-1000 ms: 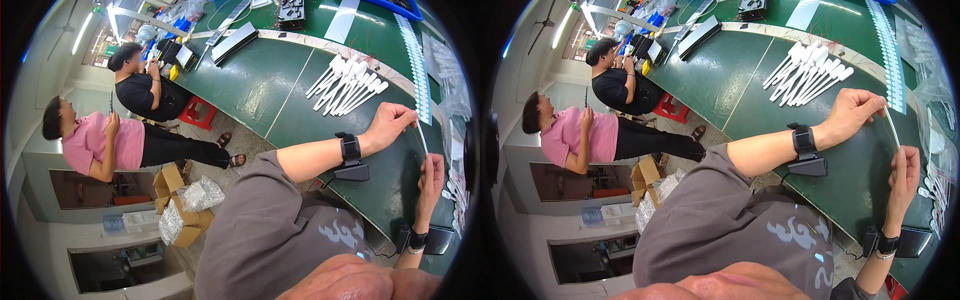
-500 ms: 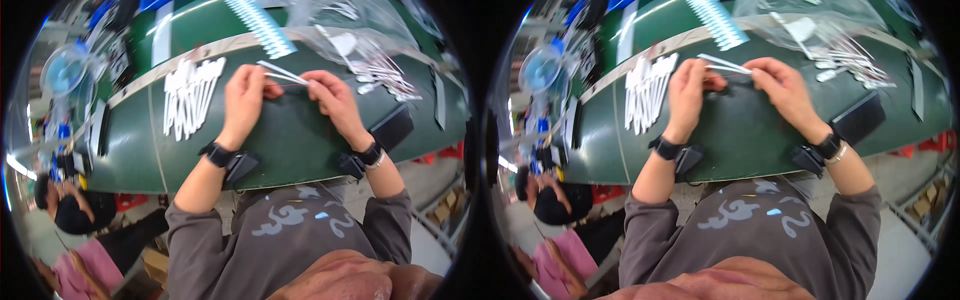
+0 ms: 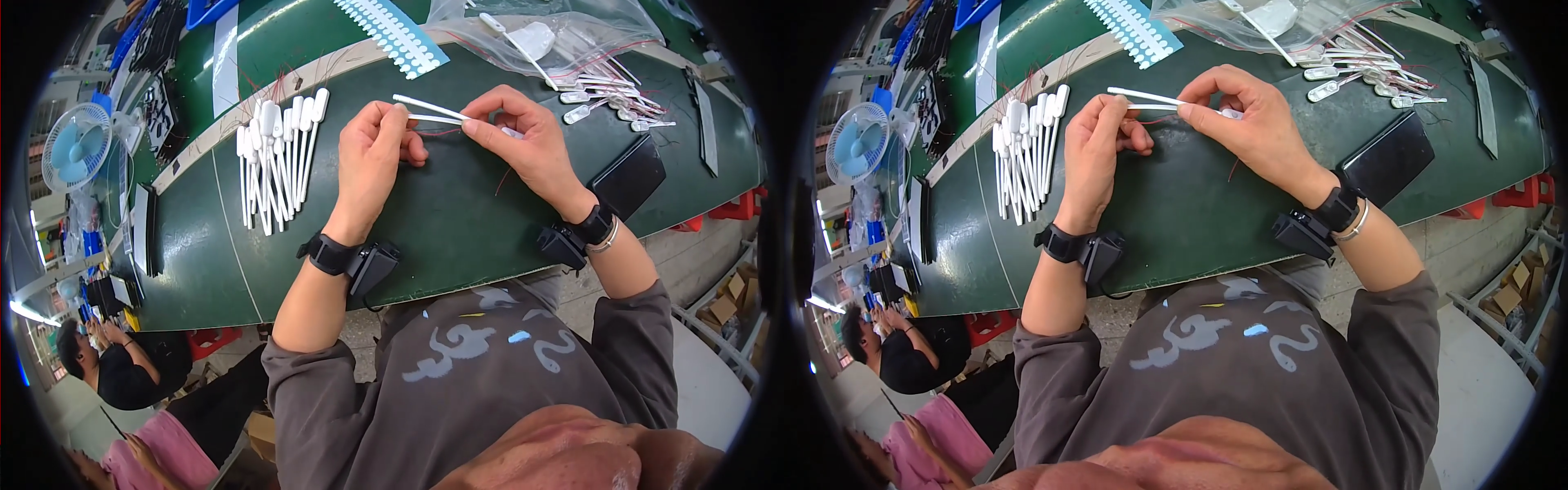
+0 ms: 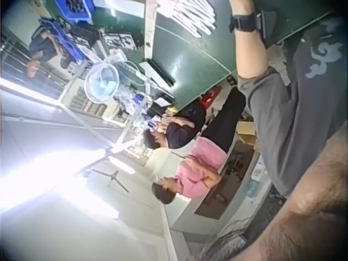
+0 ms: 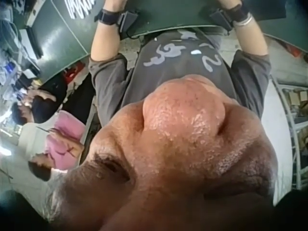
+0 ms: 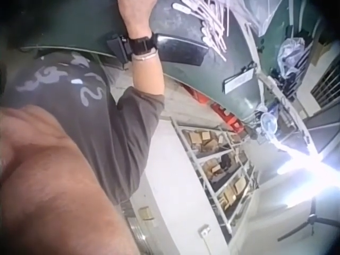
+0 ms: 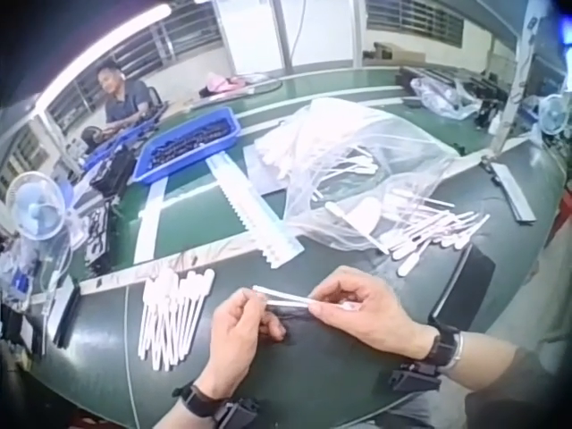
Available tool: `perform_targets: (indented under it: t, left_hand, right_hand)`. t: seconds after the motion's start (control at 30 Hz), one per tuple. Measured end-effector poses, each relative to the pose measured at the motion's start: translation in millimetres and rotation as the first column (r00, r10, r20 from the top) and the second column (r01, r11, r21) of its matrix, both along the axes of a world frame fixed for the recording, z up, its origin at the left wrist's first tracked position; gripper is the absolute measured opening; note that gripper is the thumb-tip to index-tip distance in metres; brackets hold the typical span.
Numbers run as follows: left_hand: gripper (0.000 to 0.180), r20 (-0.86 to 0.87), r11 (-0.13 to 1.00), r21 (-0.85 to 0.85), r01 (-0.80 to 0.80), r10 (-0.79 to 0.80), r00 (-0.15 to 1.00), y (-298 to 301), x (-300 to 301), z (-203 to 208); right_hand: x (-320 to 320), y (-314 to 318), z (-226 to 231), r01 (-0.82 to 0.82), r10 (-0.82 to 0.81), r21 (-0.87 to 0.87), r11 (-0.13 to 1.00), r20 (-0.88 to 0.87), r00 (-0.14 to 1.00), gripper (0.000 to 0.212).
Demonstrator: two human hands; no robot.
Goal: Assembling and inspecting long white plastic components at a factory workstation.
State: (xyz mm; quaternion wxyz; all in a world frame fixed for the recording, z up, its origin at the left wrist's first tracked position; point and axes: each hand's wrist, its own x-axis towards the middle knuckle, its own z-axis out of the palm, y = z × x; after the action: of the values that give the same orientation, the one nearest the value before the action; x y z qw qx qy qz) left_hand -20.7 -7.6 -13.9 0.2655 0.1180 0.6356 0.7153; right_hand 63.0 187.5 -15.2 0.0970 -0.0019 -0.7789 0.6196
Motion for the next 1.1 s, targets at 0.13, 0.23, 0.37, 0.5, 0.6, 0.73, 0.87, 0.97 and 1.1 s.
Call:
perform_targets:
  t: [0.13,0.23,0.37,0.5,0.6,0.73,0.87,0.97,1.1]
  left_hand:
    - [0.027,0.055,1.0,-0.009,0.012,-0.011,0.998,-1,-2,1]
    - [0.029,0.068,1.0,-0.005,0.006,-0.005,0.998,-2,-2,4]
    - [0.029,0.064,1.0,0.015,0.016,-0.017,0.998,-1,0,6]
    - [0.023,-0.007,0.999,-0.003,0.038,-0.038,0.999,1,5,11]
    - [0.016,-0.101,0.998,-0.067,0.001,-0.008,0.995,1,6,13]
    - [0.011,-0.799,0.951,-0.232,-0.204,-0.067,0.598,-3,-1,11]
    - [0.013,-0.98,0.914,-0.189,-0.359,-0.15,0.133,-7,-13,14]
    - [0.01,-0.978,0.915,-0.205,-0.349,-0.18,0.101,-8,-16,11]
    - [0.007,-0.913,0.875,-0.355,-0.329,-0.25,0.323,-12,-11,11]
  right_hand:
    - [2,0,6,0.029,-0.025,-0.042,0.999,0.094,0.995,0.016]
    - [1,0,10,0.044,-0.029,-0.086,0.995,0.166,0.986,0.017]
    - [0,0,9,0.081,-0.06,-0.133,0.988,0.151,0.987,0.018]
    - [0,2,8,0.102,-0.087,-0.118,0.988,0.124,0.988,0.019]
    - [-1,5,7,0.077,-0.063,-0.097,0.992,0.143,0.988,0.02]
    - [0,5,8,0.033,-0.006,-0.123,0.992,0.21,0.978,0.02]
    - [1,1,21,0.003,0.096,-0.286,0.958,0.331,0.939,0.02]
    - [1,1,22,0.007,0.121,-0.317,0.948,0.382,0.916,0.02]
    - [-1,-1,7,-0.015,0.053,-0.173,0.985,0.216,0.975,0.019]
